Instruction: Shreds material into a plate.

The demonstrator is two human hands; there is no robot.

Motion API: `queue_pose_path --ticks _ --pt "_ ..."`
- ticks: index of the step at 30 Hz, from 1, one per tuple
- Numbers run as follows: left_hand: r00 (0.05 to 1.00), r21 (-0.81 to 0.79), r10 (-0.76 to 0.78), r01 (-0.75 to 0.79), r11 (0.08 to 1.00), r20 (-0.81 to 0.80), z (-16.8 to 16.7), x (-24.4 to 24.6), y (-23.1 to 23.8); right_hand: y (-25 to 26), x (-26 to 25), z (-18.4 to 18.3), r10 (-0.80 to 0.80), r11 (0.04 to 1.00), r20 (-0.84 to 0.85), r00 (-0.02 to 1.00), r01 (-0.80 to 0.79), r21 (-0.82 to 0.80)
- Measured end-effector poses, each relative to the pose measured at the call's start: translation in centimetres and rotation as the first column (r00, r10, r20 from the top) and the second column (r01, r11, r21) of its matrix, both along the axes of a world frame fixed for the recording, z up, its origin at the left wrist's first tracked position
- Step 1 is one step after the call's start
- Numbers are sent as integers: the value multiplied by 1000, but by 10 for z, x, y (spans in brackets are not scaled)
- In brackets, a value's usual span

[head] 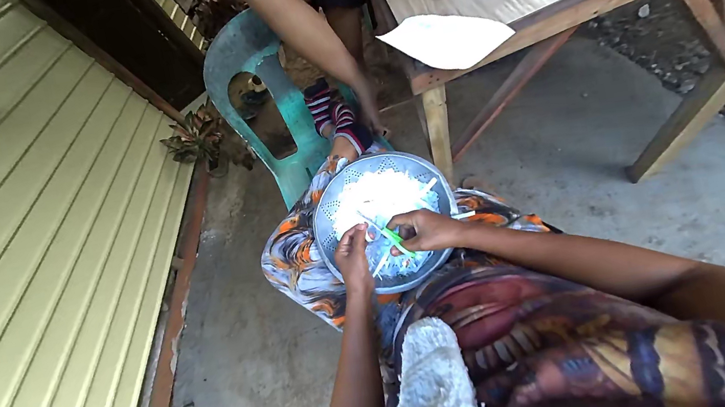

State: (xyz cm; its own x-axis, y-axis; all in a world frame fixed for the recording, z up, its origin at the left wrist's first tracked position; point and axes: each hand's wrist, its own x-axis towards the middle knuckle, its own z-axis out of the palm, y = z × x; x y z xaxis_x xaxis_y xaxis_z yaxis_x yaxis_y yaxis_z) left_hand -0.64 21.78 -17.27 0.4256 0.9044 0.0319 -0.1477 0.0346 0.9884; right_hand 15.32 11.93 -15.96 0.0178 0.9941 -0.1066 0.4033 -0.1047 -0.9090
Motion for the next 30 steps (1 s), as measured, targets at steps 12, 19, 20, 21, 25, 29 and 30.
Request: queue_pose_path --ticks 12,19,20,21,25,29,30 --pt "1000 8 -24 23 1000 4 -1 0 0 1 -1 1 -40 999 23 999 40 -10" --pt "1000 -21 21 -20 1000 20 1 0 0 -1 -1 4 13 1000 28 1000 -12 -23" --pt "1000 -20 19 -18 1000 21 1 0 0 -1 -1 4 18 1000 28 999 -17 -22" --pt "1000 -15 12 -12 1000 19 1 0 0 -1 -2 4 20 1000 28 999 -19 -23" --pt "1000 -1 -9 9 1000 13 0 0 1 0 -1 3 12 1000 37 999 -11 -28" --pt "1000 6 -8 8 1000 8 -1 0 1 0 -1 0 -16 1000 30 999 16 -9" --pt "1000 3 -6 6 1000 9 -1 0 1 0 -1 0 -24 1000 26 999 24 -6"
